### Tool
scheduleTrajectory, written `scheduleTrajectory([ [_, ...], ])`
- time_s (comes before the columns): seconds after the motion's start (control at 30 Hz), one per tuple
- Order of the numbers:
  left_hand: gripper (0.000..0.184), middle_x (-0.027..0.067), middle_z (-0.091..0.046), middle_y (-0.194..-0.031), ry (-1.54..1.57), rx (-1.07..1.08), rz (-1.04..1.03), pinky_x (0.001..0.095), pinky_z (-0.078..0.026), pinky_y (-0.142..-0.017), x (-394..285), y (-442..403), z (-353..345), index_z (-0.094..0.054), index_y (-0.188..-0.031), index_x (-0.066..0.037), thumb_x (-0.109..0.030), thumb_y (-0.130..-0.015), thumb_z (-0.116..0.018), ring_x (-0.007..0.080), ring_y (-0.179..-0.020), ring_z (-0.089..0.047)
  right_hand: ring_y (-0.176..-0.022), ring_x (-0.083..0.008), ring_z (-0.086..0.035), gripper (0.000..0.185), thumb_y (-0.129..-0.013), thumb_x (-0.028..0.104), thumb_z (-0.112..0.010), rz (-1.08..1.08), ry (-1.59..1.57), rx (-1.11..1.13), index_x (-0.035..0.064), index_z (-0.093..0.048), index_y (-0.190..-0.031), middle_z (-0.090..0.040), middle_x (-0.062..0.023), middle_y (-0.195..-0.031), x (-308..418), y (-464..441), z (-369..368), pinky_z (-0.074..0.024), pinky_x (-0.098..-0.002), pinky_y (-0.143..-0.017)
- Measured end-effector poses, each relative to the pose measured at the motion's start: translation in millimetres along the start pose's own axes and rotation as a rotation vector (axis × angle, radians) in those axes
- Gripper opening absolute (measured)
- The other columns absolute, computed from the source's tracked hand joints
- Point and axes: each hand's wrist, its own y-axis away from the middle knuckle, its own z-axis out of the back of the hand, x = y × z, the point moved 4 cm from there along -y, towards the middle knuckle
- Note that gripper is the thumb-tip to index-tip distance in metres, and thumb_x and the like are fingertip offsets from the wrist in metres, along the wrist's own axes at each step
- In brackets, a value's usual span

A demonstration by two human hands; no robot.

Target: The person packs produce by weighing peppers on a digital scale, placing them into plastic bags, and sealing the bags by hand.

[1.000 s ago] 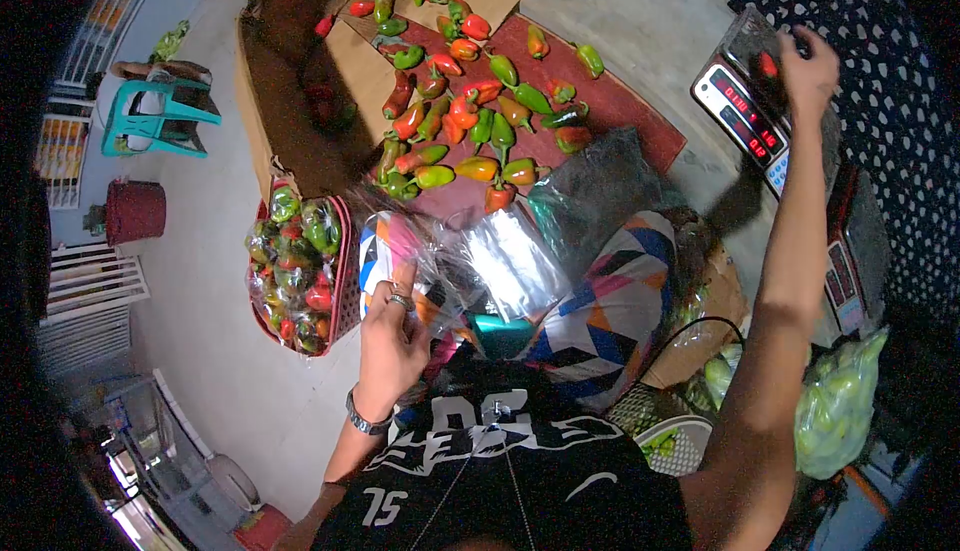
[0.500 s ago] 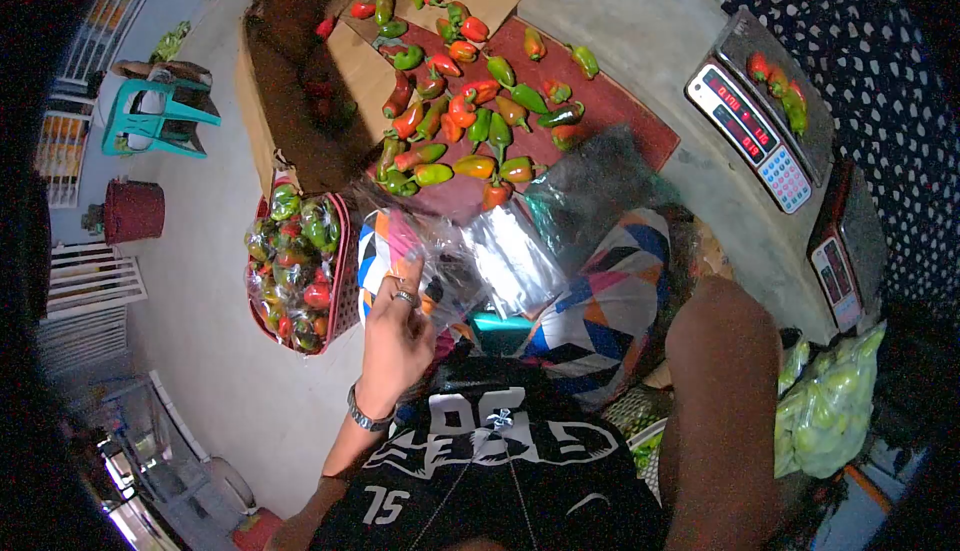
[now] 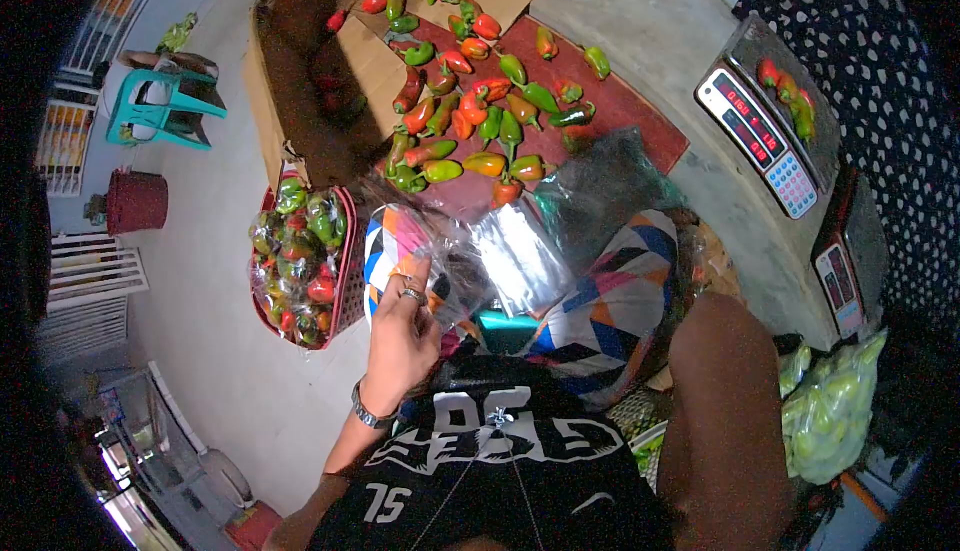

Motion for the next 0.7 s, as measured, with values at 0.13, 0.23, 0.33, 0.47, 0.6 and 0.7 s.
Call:
scheduleTrajectory([
  [0.13,0.079,0.0144,-0.050,-0.097,0.026,0.009,0.011,0.0351,-0.052,-0.065,0,0,-2,-0.050,-0.148,0.002,0.015,-0.071,-0.066,0.0258,-0.072,-0.060,-0.097,-0.0200,-0.060,0.020,-0.078,-0.005,-0.067,-0.092,0.096,-0.283,0.0009,-0.054,-0.092,-0.058,-0.0069,-0.095,-27,5,-23,-0.0493,-0.0323,-0.077],
  [0.23,0.079,0.0149,-0.050,-0.098,0.038,0.007,-0.011,0.0351,-0.051,-0.064,1,-2,-3,-0.050,-0.148,0.003,0.015,-0.072,-0.067,0.0269,-0.071,-0.060,-0.104,-0.0231,-0.059,0.025,-0.078,-0.007,-0.065,-0.053,-0.072,-0.015,-0.0015,-0.054,-0.099,-0.058,-0.0085,-0.105,-16,-2,-14,-0.0492,-0.0363,-0.082],
  [0.33,0.079,0.0157,-0.050,-0.098,0.037,0.010,0.004,0.0359,-0.052,-0.064,0,-1,-2,-0.050,-0.147,0.003,0.014,-0.072,-0.067,0.0289,-0.072,-0.060,-0.106,-0.0255,-0.057,0.026,-0.079,-0.008,-0.065,0.070,-0.147,0.196,-0.0019,-0.053,-0.101,-0.057,-0.0081,-0.107,2,-8,12,-0.0482,-0.0405,-0.087],
  [0.47,0.079,0.0168,-0.050,-0.099,0.025,0.028,0.023,0.0375,-0.052,-0.065,4,0,-4,-0.049,-0.147,0.003,0.014,-0.071,-0.067,0.0311,-0.074,-0.061,-0.102,-0.0247,-0.058,0.024,-0.079,-0.006,-0.067,-0.005,-0.062,-0.276,-0.0011,-0.054,-0.098,-0.057,-0.0063,-0.103,-32,7,-22,-0.0487,-0.0403,-0.085],
  [0.6,0.079,0.0171,-0.050,-0.100,0.010,0.006,0.009,0.0381,-0.052,-0.065,3,0,0,-0.049,-0.148,0.003,0.014,-0.071,-0.066,0.0312,-0.075,-0.062,-0.102,-0.0246,-0.058,0.025,-0.079,-0.006,-0.068,-0.053,-0.126,-0.244,-0.0014,-0.055,-0.099,-0.057,-0.0062,-0.103,-22,11,-22,-0.0490,-0.0409,-0.086],
  [0.7,0.080,0.0167,-0.051,-0.100,0.016,0.018,0.032,0.0377,-0.052,-0.065,6,0,-5,-0.049,-0.148,0.003,0.015,-0.071,-0.065,0.0310,-0.076,-0.062,-0.102,-0.0247,-0.058,0.025,-0.078,-0.006,-0.069,-0.037,-0.094,-0.278,-0.0014,-0.055,-0.099,-0.057,-0.0063,-0.103,-20,12,-24,-0.0491,-0.0413,-0.086],
])
